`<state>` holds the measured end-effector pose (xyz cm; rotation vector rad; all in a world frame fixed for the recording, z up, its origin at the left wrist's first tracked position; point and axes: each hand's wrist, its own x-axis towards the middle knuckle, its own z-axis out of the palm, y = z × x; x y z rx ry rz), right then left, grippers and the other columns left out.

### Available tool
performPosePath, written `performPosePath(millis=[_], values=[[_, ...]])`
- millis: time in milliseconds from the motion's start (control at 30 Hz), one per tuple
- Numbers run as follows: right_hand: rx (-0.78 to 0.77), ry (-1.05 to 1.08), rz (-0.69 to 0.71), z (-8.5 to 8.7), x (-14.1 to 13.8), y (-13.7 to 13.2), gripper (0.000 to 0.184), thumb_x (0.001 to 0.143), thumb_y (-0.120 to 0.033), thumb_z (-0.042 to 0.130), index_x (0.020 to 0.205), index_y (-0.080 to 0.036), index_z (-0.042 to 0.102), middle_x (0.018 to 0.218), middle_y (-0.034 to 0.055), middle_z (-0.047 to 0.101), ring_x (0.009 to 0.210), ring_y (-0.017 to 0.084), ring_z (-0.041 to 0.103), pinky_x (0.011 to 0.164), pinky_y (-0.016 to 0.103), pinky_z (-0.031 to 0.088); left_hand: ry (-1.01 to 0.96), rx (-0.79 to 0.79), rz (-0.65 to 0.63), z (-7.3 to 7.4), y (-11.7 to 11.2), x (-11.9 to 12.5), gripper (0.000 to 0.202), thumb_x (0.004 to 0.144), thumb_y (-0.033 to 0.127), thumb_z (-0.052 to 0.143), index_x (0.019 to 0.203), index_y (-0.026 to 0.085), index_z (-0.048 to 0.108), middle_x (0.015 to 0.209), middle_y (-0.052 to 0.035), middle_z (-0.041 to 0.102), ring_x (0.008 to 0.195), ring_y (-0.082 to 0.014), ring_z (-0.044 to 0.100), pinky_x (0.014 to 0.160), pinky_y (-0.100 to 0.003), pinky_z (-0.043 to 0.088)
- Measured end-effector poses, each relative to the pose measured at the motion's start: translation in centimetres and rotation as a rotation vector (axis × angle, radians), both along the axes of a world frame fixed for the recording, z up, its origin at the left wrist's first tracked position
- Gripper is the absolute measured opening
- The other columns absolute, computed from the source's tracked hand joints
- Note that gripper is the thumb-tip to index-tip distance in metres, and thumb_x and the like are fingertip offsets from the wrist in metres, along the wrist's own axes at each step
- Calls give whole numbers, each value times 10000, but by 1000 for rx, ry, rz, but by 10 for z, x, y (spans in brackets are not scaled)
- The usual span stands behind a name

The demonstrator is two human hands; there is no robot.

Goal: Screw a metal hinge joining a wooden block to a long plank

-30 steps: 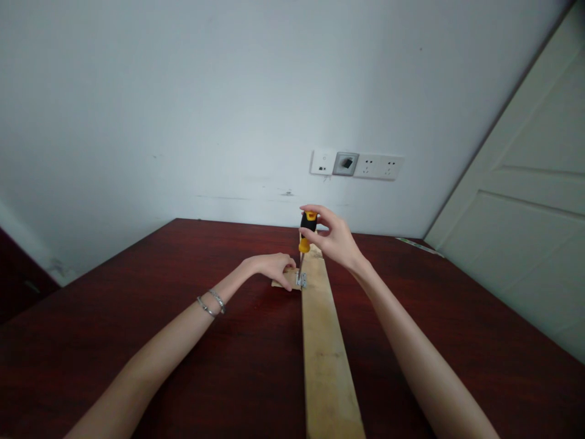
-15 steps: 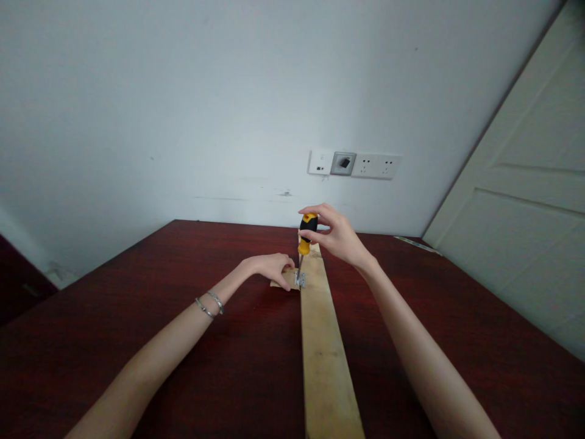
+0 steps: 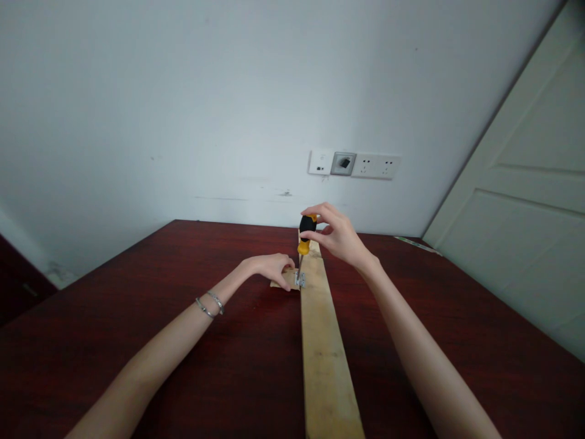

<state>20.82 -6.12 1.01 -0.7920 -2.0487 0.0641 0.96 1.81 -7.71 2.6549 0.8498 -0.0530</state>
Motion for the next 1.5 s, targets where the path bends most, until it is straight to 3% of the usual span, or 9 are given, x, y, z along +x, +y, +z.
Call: performPosePath(millis=[100, 267, 467, 700, 833, 967, 1300, 1500], values=[[4, -12, 1, 0, 0, -2, 310, 820, -270, 629, 1126, -242, 584, 1060, 56, 555, 876, 162, 576, 558, 224, 540, -4, -2, -5, -1, 1, 0, 595, 604, 479, 762, 1073, 144, 614, 907, -47, 634, 761, -180, 571, 625, -240, 395], [-43, -24, 18, 2, 1, -8, 445, 822, -136, 523, 1248, -261, 539, 1094, 70, 514, 949, 174, 564, 614, 249, 576, 5, 14, -6, -1, 1, 1, 614, 601, 499, 762, 1065, 125, 616, 887, -54, 631, 748, -183, 568, 621, -248, 396], [-27, -5, -9, -2, -2, -4, 400, 841, -226, 569, 1240, -252, 545, 1116, 91, 524, 959, 199, 562, 519, 231, 548, -9, -3, 8, -1, 1, 1, 577, 596, 471, 769, 1041, 135, 621, 890, -47, 635, 736, -173, 566, 618, -243, 400], [68, 7, -27, -7, -7, 3, 338, 826, -349, 644, 1141, -251, 573, 1064, 68, 599, 949, 210, 582, 767, 362, 564, -2, -5, 5, 0, 0, 1, 546, 606, 463, 761, 1022, 139, 620, 882, -49, 634, 730, -174, 561, 606, -242, 393], [46, 21, -16, -3, -6, -3, 316, 836, -285, 610, 1146, -230, 582, 1046, 72, 562, 960, 207, 587, 782, 370, 565, 12, 20, -4, -1, 1, 1, 576, 604, 482, 759, 1043, 139, 614, 899, -56, 632, 746, -178, 559, 618, -243, 390], [23, -21, 1, 1, -3, -6, 409, 831, -168, 541, 1236, -225, 547, 1118, 84, 568, 979, 213, 586, 798, 397, 559, 7, 9, -5, -1, 1, 1, 559, 609, 485, 754, 1025, 139, 613, 875, -45, 623, 729, -169, 554, 606, -239, 381], [31, 14, -61, -7, -7, 0, 385, 816, -392, 640, 1171, -270, 557, 1041, 76, 538, 919, 213, 577, 691, 355, 589, 2, -26, 20, 1, -1, 1, 544, 603, 467, 760, 1020, 151, 611, 895, -49, 630, 753, -182, 564, 614, -247, 386], [22, -51, 11, -2, -5, -7, 440, 851, -239, 553, 1287, -258, 492, 1199, 99, 522, 990, 225, 570, 774, 406, 567, 10, -2, 1, 1, -1, 2, 576, 602, 489, 762, 1035, 143, 604, 911, -55, 628, 758, -183, 562, 622, -249, 389]])
